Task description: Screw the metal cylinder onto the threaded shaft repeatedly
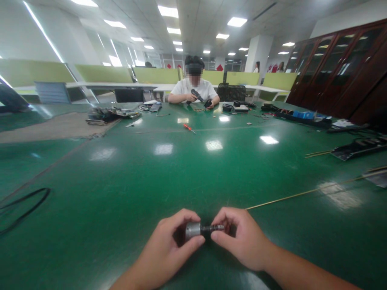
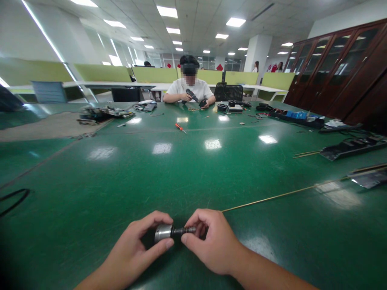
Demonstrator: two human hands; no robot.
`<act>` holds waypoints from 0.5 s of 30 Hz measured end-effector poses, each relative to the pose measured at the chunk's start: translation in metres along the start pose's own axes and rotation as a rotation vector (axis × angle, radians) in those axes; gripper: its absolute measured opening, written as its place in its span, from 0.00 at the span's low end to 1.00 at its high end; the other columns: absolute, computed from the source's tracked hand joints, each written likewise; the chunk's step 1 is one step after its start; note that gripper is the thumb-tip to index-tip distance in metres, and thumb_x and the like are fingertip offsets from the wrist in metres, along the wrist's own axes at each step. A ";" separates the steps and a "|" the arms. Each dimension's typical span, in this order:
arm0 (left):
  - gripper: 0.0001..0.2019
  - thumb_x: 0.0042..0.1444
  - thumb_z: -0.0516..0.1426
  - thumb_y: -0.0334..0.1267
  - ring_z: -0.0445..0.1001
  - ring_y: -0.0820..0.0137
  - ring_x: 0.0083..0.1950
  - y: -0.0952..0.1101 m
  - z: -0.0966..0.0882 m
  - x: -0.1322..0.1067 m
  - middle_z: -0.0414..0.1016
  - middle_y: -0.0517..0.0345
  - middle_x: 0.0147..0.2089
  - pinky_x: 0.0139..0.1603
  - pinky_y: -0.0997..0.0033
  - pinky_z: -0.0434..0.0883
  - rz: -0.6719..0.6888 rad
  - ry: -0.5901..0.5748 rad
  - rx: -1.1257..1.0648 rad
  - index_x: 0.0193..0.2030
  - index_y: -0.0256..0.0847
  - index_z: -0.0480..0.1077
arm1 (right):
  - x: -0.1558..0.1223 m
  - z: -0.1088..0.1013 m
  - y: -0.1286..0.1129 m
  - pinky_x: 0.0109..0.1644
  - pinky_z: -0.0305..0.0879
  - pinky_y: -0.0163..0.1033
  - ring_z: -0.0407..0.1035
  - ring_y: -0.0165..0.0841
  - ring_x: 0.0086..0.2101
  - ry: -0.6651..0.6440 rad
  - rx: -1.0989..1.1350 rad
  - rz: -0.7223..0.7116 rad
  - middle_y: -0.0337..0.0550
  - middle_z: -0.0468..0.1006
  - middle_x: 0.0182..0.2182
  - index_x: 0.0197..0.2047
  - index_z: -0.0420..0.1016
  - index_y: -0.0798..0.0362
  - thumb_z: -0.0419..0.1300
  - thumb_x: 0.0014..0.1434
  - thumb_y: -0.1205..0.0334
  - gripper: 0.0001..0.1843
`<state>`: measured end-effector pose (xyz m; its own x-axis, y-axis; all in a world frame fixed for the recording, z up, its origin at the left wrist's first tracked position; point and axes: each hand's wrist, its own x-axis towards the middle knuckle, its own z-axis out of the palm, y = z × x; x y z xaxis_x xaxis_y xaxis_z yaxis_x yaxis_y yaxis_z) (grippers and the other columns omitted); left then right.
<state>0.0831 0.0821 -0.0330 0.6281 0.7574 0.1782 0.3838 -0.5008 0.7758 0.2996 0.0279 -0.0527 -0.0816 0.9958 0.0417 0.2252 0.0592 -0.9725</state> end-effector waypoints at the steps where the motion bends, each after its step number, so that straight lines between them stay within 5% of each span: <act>1: 0.07 0.61 0.61 0.40 0.74 0.68 0.36 0.000 0.000 0.000 0.76 0.62 0.35 0.37 0.72 0.67 0.003 0.000 0.000 0.44 0.43 0.72 | 0.000 0.000 0.000 0.33 0.61 0.34 0.67 0.30 0.27 0.001 -0.004 -0.002 0.35 0.74 0.24 0.33 0.77 0.53 0.66 0.53 0.66 0.02; 15: 0.07 0.61 0.61 0.41 0.74 0.68 0.37 -0.003 -0.001 -0.001 0.76 0.63 0.36 0.38 0.73 0.67 -0.001 0.007 0.001 0.45 0.45 0.72 | 0.000 -0.001 -0.004 0.32 0.61 0.34 0.66 0.29 0.26 0.008 -0.012 -0.001 0.35 0.73 0.24 0.32 0.76 0.53 0.65 0.53 0.65 0.02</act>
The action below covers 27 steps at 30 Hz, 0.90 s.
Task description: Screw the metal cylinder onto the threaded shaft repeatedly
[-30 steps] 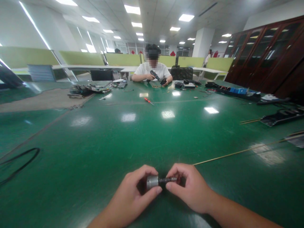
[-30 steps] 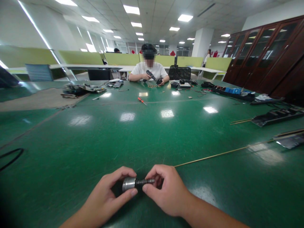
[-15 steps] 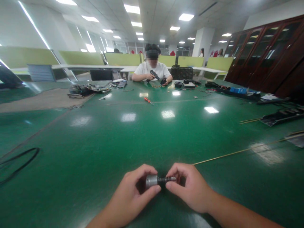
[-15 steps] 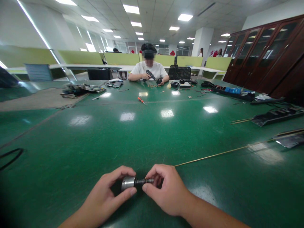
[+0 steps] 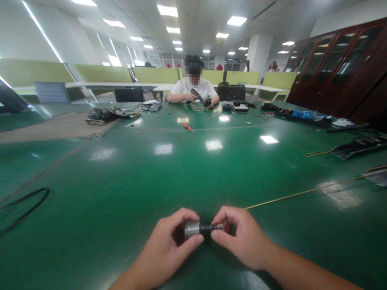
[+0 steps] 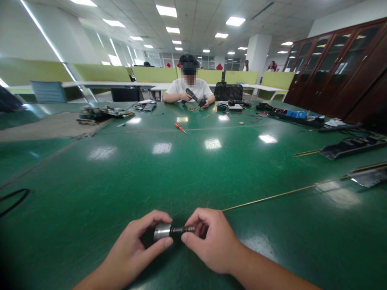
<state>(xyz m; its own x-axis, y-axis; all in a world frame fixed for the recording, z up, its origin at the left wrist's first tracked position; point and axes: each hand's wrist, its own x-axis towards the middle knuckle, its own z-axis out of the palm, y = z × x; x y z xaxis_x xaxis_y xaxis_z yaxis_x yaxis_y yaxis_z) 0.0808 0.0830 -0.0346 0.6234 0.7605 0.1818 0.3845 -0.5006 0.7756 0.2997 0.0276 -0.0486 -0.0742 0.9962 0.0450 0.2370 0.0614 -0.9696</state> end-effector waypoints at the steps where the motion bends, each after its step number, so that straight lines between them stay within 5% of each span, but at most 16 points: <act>1: 0.07 0.61 0.61 0.41 0.74 0.68 0.37 0.000 0.000 0.000 0.76 0.64 0.37 0.38 0.73 0.67 -0.002 0.000 0.001 0.45 0.45 0.72 | 0.000 0.000 -0.001 0.32 0.60 0.34 0.66 0.29 0.26 0.000 0.003 0.001 0.35 0.73 0.24 0.32 0.76 0.54 0.65 0.53 0.65 0.02; 27: 0.07 0.60 0.62 0.40 0.74 0.69 0.35 -0.002 0.000 -0.002 0.75 0.64 0.35 0.37 0.74 0.67 0.023 0.035 0.010 0.44 0.45 0.72 | 0.000 -0.001 0.004 0.32 0.59 0.35 0.66 0.30 0.26 0.005 0.061 -0.003 0.36 0.74 0.24 0.32 0.77 0.54 0.66 0.53 0.66 0.03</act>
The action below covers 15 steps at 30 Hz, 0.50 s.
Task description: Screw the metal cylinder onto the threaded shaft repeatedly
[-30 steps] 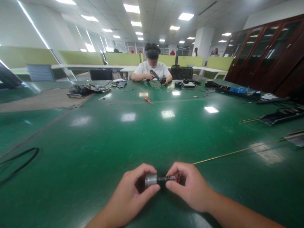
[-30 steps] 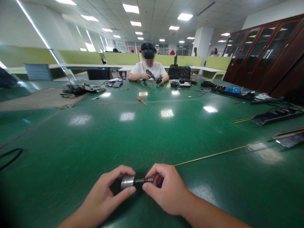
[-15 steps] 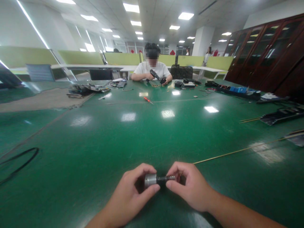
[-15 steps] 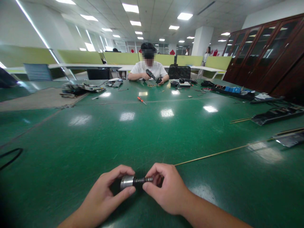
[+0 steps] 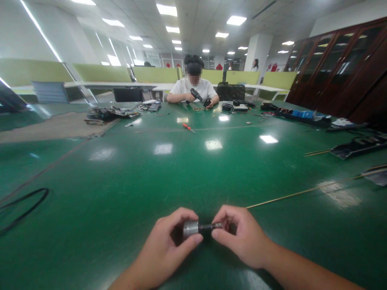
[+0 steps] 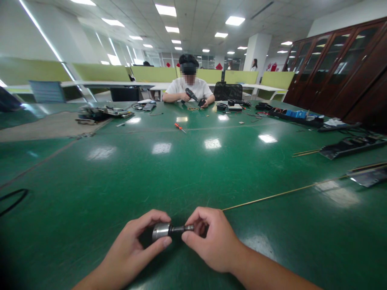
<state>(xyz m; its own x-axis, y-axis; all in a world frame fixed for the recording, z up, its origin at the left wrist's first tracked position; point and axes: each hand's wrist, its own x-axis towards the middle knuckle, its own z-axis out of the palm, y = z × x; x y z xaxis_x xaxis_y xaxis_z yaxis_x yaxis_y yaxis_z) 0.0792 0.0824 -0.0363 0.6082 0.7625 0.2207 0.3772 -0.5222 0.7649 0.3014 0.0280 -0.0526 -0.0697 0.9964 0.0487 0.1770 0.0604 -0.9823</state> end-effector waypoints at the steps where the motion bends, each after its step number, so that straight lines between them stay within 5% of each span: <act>1: 0.07 0.60 0.62 0.40 0.74 0.69 0.35 0.000 0.000 0.000 0.75 0.64 0.35 0.37 0.74 0.67 0.000 0.002 0.000 0.44 0.45 0.72 | 0.000 0.000 0.000 0.32 0.59 0.35 0.67 0.30 0.26 0.000 0.000 -0.002 0.36 0.74 0.24 0.32 0.77 0.54 0.66 0.53 0.66 0.03; 15: 0.07 0.60 0.62 0.41 0.74 0.70 0.34 -0.002 0.001 0.000 0.76 0.65 0.35 0.35 0.75 0.66 -0.004 0.036 -0.003 0.44 0.46 0.72 | 0.001 0.000 0.000 0.32 0.59 0.35 0.64 0.30 0.26 0.005 0.008 0.026 0.36 0.72 0.24 0.33 0.76 0.54 0.66 0.54 0.62 0.05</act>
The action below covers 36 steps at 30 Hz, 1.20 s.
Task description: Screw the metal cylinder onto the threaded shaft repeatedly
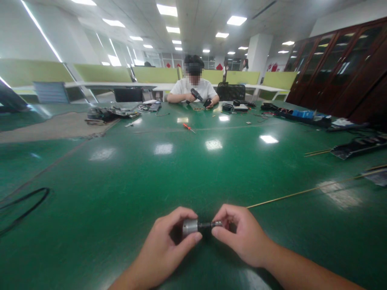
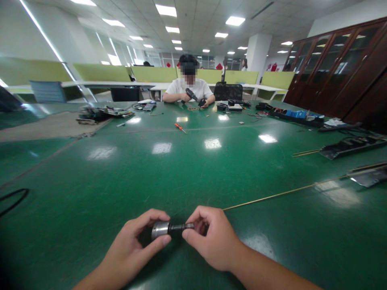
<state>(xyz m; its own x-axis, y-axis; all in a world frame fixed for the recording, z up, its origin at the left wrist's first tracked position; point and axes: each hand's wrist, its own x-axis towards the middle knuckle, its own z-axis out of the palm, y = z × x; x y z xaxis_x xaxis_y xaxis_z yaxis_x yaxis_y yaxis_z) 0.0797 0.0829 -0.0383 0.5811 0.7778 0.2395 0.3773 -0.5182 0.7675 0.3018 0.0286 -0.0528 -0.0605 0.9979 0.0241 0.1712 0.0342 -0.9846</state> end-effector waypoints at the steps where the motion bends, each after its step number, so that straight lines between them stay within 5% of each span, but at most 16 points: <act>1: 0.07 0.60 0.62 0.41 0.74 0.70 0.34 0.000 0.000 0.000 0.76 0.65 0.35 0.35 0.75 0.66 0.002 0.004 -0.003 0.45 0.46 0.72 | 0.000 0.000 0.000 0.32 0.58 0.35 0.64 0.30 0.26 -0.001 0.004 0.001 0.36 0.71 0.24 0.32 0.76 0.54 0.66 0.54 0.62 0.05; 36: 0.07 0.60 0.62 0.40 0.75 0.69 0.33 0.004 -0.002 0.000 0.77 0.63 0.34 0.35 0.75 0.68 0.017 0.020 0.021 0.44 0.44 0.73 | 0.001 -0.004 0.001 0.31 0.55 0.34 0.61 0.28 0.26 -0.029 0.114 -0.014 0.34 0.68 0.24 0.32 0.71 0.54 0.64 0.54 0.64 0.06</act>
<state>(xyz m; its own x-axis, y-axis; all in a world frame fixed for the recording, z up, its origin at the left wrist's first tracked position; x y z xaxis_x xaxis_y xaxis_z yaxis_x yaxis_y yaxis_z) 0.0802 0.0812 -0.0341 0.5731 0.7757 0.2642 0.3831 -0.5386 0.7504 0.3061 0.0296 -0.0534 -0.0904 0.9953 0.0349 0.0569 0.0402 -0.9976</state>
